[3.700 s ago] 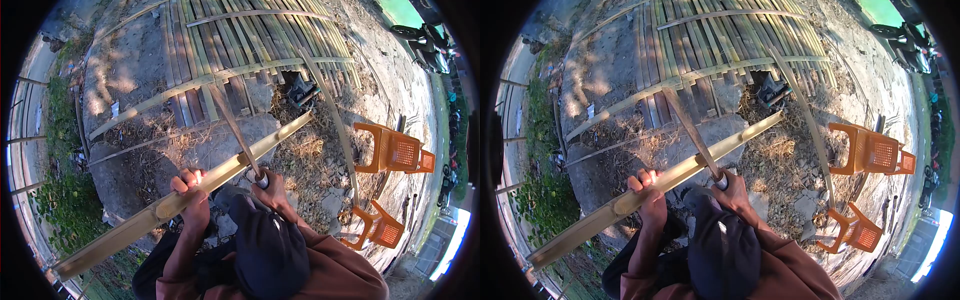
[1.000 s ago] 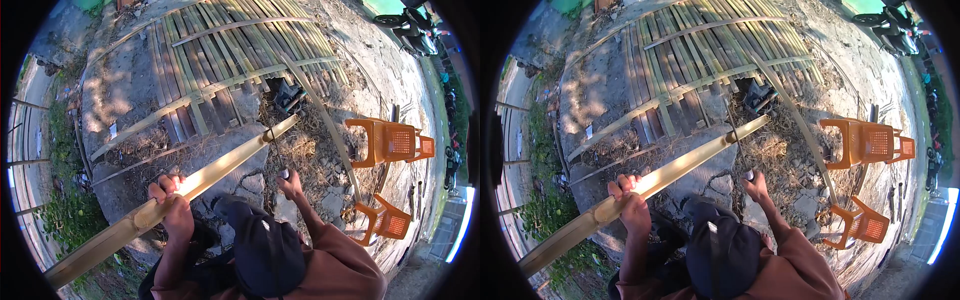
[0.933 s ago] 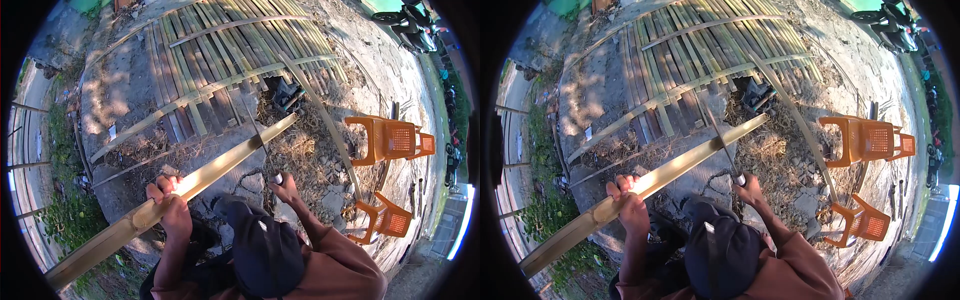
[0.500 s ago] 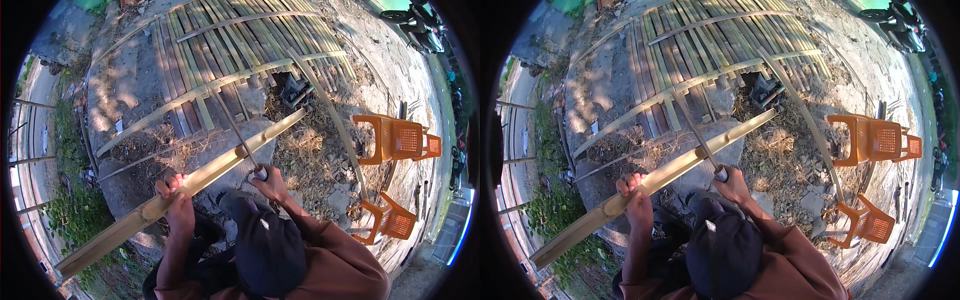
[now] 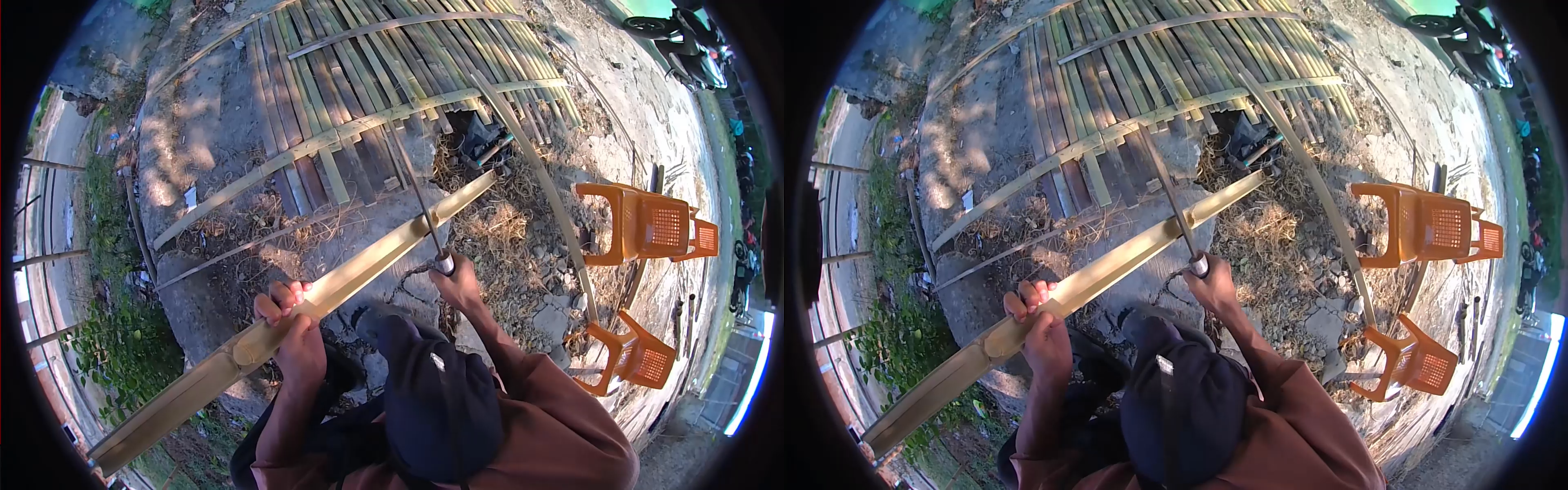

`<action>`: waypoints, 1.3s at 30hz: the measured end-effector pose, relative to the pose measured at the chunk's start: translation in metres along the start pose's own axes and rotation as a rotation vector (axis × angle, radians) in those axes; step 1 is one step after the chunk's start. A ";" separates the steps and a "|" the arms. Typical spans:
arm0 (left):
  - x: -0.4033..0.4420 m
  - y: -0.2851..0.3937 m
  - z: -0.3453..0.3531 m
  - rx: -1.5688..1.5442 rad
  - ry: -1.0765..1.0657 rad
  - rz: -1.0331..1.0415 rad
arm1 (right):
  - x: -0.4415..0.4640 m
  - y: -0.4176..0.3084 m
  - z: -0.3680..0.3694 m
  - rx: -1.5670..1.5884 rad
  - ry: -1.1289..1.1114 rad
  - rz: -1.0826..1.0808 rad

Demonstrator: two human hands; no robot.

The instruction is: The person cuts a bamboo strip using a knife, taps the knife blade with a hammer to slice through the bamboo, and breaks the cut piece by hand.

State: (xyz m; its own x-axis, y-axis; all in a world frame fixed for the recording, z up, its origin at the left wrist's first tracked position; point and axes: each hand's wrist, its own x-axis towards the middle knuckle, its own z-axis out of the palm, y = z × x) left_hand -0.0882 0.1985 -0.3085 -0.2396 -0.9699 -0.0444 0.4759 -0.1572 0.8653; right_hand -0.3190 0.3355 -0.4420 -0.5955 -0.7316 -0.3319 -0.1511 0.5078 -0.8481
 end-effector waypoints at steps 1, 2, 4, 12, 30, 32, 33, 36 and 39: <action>-0.002 0.000 0.002 -0.027 -0.002 -0.003 | 0.006 0.002 -0.006 0.002 0.001 -0.001; -0.003 -0.001 0.004 -0.057 -0.007 -0.007 | 0.014 0.003 -0.012 -0.016 -0.013 0.074; 0.000 -0.005 -0.001 -0.042 0.000 0.004 | 0.016 0.001 -0.014 -0.034 -0.022 0.145; 0.000 0.005 0.000 -0.067 0.034 -0.003 | -0.016 -0.041 0.005 -0.109 -0.136 -0.154; -0.004 0.017 -0.003 -0.033 0.081 -0.008 | 0.001 -0.017 -0.009 -0.166 -0.058 -0.068; -0.004 0.022 -0.001 -0.009 0.079 -0.012 | 0.030 0.031 -0.022 -0.083 0.052 0.125; -0.005 0.021 -0.001 -0.015 0.065 0.010 | 0.049 0.067 -0.032 -0.079 0.073 0.105; -0.003 0.016 0.008 -0.029 0.035 0.038 | 0.059 0.056 -0.051 -0.120 0.058 0.204; 0.003 0.014 0.010 -0.014 -0.015 0.057 | 0.029 0.011 -0.038 -0.082 -0.023 0.164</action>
State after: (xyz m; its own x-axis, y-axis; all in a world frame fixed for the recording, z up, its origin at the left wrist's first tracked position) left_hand -0.0907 0.1957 -0.2914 -0.2242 -0.9745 0.0118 0.5011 -0.1049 0.8590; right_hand -0.3679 0.3371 -0.4457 -0.5994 -0.6454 -0.4736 -0.1176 0.6562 -0.7454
